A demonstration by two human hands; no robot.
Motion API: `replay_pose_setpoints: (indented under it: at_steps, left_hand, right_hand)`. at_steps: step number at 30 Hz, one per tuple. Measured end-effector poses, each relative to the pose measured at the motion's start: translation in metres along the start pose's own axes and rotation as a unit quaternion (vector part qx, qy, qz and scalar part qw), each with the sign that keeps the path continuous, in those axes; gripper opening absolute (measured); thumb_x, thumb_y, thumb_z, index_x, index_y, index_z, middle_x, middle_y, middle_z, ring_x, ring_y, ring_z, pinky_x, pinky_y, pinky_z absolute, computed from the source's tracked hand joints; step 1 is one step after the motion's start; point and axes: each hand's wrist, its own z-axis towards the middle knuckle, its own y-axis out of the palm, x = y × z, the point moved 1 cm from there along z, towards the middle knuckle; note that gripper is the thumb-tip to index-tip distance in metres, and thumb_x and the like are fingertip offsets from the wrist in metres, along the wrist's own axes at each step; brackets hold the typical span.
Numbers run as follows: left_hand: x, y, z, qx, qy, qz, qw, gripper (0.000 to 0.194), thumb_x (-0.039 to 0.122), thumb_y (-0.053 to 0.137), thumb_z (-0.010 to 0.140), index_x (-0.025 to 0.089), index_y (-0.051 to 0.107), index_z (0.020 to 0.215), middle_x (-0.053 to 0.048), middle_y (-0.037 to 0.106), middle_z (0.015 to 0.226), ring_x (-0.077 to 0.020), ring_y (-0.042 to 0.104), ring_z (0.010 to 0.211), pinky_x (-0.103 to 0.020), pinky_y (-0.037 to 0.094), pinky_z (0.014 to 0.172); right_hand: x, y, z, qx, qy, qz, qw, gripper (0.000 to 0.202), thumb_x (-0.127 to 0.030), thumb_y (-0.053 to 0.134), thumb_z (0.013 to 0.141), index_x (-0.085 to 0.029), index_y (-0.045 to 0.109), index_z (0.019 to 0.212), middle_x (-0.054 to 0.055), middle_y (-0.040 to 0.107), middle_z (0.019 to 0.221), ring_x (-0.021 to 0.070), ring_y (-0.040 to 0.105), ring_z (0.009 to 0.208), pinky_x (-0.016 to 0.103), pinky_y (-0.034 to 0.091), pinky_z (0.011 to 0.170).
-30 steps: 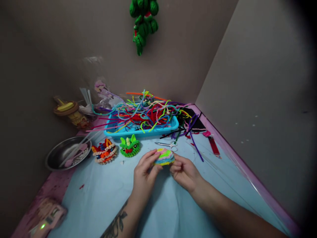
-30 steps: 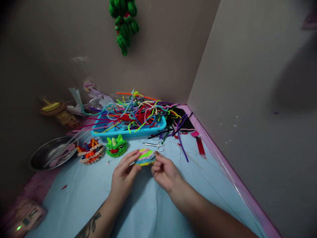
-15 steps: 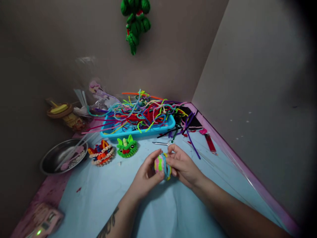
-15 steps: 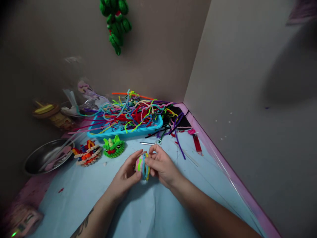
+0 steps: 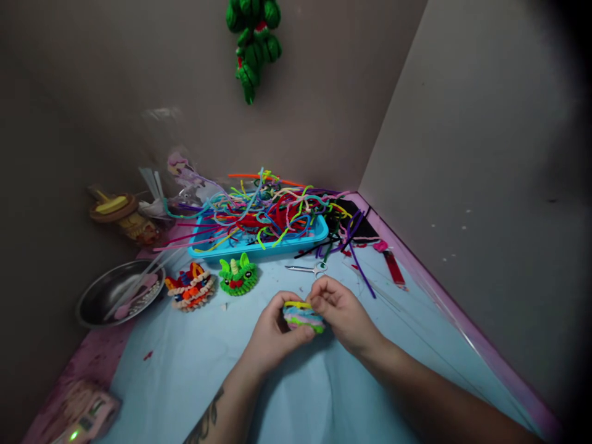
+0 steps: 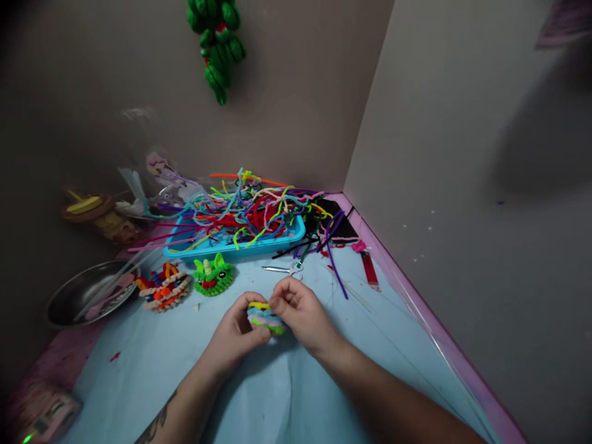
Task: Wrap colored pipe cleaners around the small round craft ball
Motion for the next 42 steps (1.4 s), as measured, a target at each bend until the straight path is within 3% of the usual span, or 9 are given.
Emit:
replay_pose_setpoints:
  at_steps: [8,15,20,28,33,35,37,39,42]
  left_hand:
    - [0.006,-0.005,-0.001,0.044,0.055,0.037,0.997,0.037,0.041,0.076,0.066,0.016,0.053,0.081,-0.001,0.062,0.075,-0.0124,0.056,0.069,-0.023,0.042,0.063]
    - [0.011,-0.004,-0.002,0.053,0.161,0.28,0.945,0.009,0.023,0.066,0.074,0.016,0.06,0.073,0.0,0.052,0.071,-0.0131,0.05,0.07,-0.024,0.039,0.065]
    - [0.011,-0.003,-0.003,0.066,0.215,0.345,0.911,0.004,0.02,0.064,0.076,0.017,0.062,0.075,-0.001,0.054,0.073,-0.0151,0.053,0.071,-0.027,0.041,0.066]
    - [0.005,-0.013,0.0,-0.011,0.213,0.195,0.957,0.013,0.026,0.068,0.075,0.018,0.061,0.081,-0.007,0.055,0.096,-0.023,0.054,0.102,-0.038,0.041,0.093]
    - [0.003,-0.016,0.002,0.002,0.194,0.164,0.967,0.024,0.031,0.069,0.074,0.02,0.059,0.093,-0.009,0.052,0.11,-0.0259,0.05,0.114,-0.039,0.04,0.094]
    - [0.003,-0.016,0.001,0.087,0.238,0.226,0.94,0.035,0.028,0.069,0.074,0.023,0.055,0.106,-0.009,0.051,0.114,-0.0242,0.05,0.112,-0.038,0.04,0.093]
    - [0.007,-0.016,-0.002,0.161,0.299,0.336,0.878,0.034,0.024,0.07,0.073,0.023,0.056,0.105,-0.007,0.054,0.107,-0.0221,0.051,0.106,-0.037,0.039,0.092]
    - [0.01,-0.014,-0.005,0.161,0.337,0.43,0.822,0.02,0.021,0.068,0.075,0.022,0.06,0.093,-0.004,0.057,0.092,-0.0202,0.053,0.093,-0.034,0.04,0.084]
    - [0.013,-0.012,-0.007,0.118,0.33,0.482,0.803,0.003,0.019,0.059,0.081,0.02,0.06,0.083,-0.003,0.06,0.077,-0.018,0.055,0.077,-0.031,0.041,0.072]
  right_hand:
    - [-0.006,-0.007,0.002,-0.036,-0.107,-0.077,0.991,0.016,-0.032,0.065,0.081,-0.023,0.058,0.091,0.002,0.057,0.089,0.0161,0.056,0.087,0.029,0.045,0.078]
    - [-0.015,-0.006,-0.002,-0.064,-0.237,-0.319,0.915,0.019,-0.011,0.058,0.08,-0.024,0.059,0.094,0.006,0.05,0.11,0.0211,0.049,0.111,0.038,0.039,0.095]
    - [-0.015,-0.005,-0.006,-0.057,-0.293,-0.382,0.875,0.015,-0.009,0.052,0.082,-0.022,0.054,0.088,0.007,0.047,0.106,0.0211,0.049,0.106,0.039,0.041,0.091]
    - [-0.019,-0.006,-0.003,-0.056,-0.276,-0.32,0.905,0.022,-0.026,0.047,0.09,-0.023,0.054,0.11,0.009,0.056,0.107,0.0235,0.049,0.108,0.04,0.038,0.095]
    - [-0.019,-0.008,0.003,-0.097,-0.151,-0.277,0.944,0.021,-0.037,0.049,0.089,-0.02,0.06,0.085,0.004,0.06,0.082,0.0192,0.057,0.08,0.031,0.044,0.075]
    - [-0.017,-0.009,0.004,-0.079,-0.123,-0.277,0.95,0.019,-0.035,0.051,0.087,-0.019,0.059,0.081,0.003,0.059,0.076,0.0176,0.056,0.074,0.029,0.044,0.07]
    - [-0.015,-0.009,0.006,-0.058,-0.126,-0.292,0.946,0.016,-0.031,0.053,0.086,-0.019,0.059,0.079,0.003,0.06,0.077,0.0176,0.056,0.075,0.029,0.043,0.07]
    - [-0.013,-0.008,0.006,-0.051,-0.145,-0.317,0.936,0.012,-0.027,0.055,0.085,-0.019,0.061,0.08,0.004,0.062,0.079,0.0181,0.057,0.078,0.03,0.043,0.072]
    - [-0.01,-0.005,0.005,-0.061,-0.169,-0.342,0.922,0.01,-0.024,0.055,0.085,-0.019,0.063,0.081,0.004,0.064,0.079,0.0187,0.058,0.081,0.031,0.043,0.075]
